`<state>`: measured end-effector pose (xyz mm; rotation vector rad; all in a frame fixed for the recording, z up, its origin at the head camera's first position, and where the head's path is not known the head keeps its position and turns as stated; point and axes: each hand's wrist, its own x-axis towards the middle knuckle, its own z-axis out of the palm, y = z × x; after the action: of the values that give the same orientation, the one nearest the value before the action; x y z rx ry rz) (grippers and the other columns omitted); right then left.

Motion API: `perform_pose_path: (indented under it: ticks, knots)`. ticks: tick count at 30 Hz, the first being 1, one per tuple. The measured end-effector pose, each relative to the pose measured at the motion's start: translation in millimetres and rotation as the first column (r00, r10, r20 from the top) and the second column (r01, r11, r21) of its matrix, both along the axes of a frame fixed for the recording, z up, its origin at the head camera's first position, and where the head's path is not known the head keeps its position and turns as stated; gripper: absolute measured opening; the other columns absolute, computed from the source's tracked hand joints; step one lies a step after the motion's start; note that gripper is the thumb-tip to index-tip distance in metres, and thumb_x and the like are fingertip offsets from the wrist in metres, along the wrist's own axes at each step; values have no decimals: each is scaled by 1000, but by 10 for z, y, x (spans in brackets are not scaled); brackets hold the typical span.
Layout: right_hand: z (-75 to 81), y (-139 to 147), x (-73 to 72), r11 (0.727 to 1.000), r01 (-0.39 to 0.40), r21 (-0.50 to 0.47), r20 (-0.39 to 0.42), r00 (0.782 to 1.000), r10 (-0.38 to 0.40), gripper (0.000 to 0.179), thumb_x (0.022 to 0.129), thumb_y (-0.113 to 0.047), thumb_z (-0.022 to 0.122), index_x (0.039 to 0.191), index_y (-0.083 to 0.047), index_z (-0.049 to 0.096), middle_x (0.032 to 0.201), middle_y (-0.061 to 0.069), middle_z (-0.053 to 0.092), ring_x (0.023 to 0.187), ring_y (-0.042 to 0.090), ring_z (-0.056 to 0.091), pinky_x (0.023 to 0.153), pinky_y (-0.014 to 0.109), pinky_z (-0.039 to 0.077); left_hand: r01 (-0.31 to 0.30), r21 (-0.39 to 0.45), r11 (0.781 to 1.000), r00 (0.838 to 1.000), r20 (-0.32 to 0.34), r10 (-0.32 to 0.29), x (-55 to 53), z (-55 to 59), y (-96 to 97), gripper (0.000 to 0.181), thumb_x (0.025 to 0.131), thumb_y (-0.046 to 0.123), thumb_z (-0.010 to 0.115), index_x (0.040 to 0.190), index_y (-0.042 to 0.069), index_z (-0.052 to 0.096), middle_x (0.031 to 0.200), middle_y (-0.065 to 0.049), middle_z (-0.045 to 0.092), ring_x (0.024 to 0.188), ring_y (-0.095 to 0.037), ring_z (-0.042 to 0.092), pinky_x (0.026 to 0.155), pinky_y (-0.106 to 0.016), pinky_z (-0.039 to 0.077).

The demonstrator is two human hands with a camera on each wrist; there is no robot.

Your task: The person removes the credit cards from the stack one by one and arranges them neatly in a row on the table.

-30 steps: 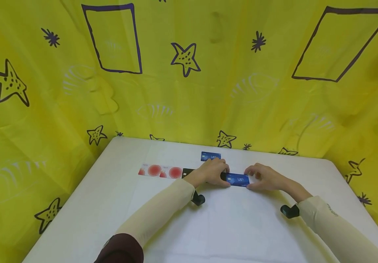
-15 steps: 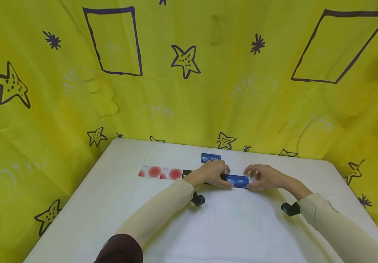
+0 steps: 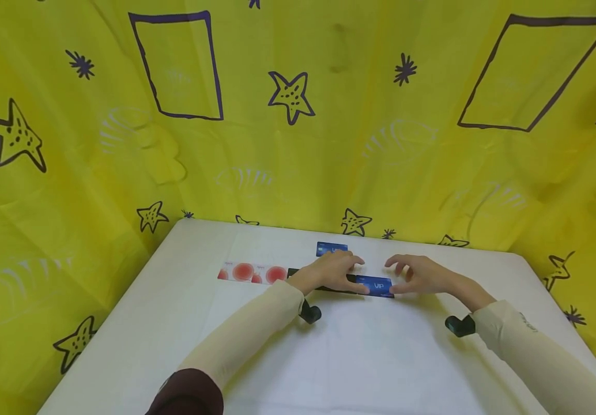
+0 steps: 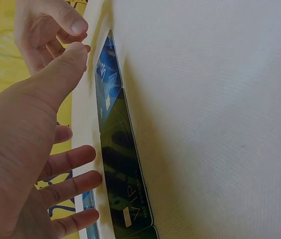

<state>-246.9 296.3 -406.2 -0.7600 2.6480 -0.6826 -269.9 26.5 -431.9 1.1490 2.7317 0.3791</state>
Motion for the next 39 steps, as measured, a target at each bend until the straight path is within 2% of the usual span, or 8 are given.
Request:
perform_pose_path:
  ticks: [5, 14, 23, 30, 35, 39]
  knots:
    - [-10, 8, 0, 1000, -4, -7, -14, 1000, 4, 59, 87, -37, 83, 134, -8, 59, 112, 10, 65, 94, 24, 60, 79, 36, 51, -2, -2, 1000, 1000, -1, 2, 0, -9, 2, 81, 88, 69, 67, 149, 17, 55, 118, 2, 65, 103, -11, 58, 91, -30, 49]
    - [-14, 12, -20, 1000, -15, -13, -106, 994, 14, 61, 87, -38, 83, 134, -7, 59, 116, 15, 65, 96, 26, 62, 81, 41, 52, -36, 21, 999, 999, 16, 36, -19, -5, -46, 84, 86, 71, 67, 151, 19, 52, 127, -1, 65, 115, -14, 60, 100, -38, 49]
    - [17, -35, -53, 1000, 11, -8, -121, 993, -12, 64, 88, -39, 82, 138, -6, 57, 120, 18, 63, 102, 31, 63, 85, 46, 54, -57, 39, 998, 998, -4, 57, -60, 33, -134, 84, 85, 71, 68, 149, 18, 54, 132, -3, 65, 117, -15, 61, 98, -38, 51]
    - [64, -100, -97, 999, 20, -45, -148, 989, -27, 67, 87, -39, 83, 138, -3, 57, 124, 22, 62, 102, 35, 64, 85, 49, 56, -79, 38, 996, 997, -16, 80, -72, 59, -212, 80, 88, 67, 68, 150, 17, 54, 141, -4, 60, 127, -18, 56, 106, -40, 47]
    - [96, -152, -134, 998, 51, -40, -146, 988, -57, 69, 88, -41, 82, 141, -5, 56, 127, 21, 62, 106, 36, 63, 86, 49, 56, -121, 35, 992, 992, -15, 121, -85, 79, -290, 80, 88, 66, 68, 151, 20, 53, 145, -5, 57, 131, -22, 53, 110, -46, 43]
    - [94, -197, -156, 998, 47, -51, -155, 986, -54, 70, 88, -40, 82, 141, -3, 56, 127, 23, 61, 106, 37, 63, 87, 50, 55, -155, 41, 987, 988, -8, 155, -106, 80, -358, 80, 88, 66, 69, 152, 23, 51, 147, -5, 56, 132, -24, 52, 110, -47, 43]
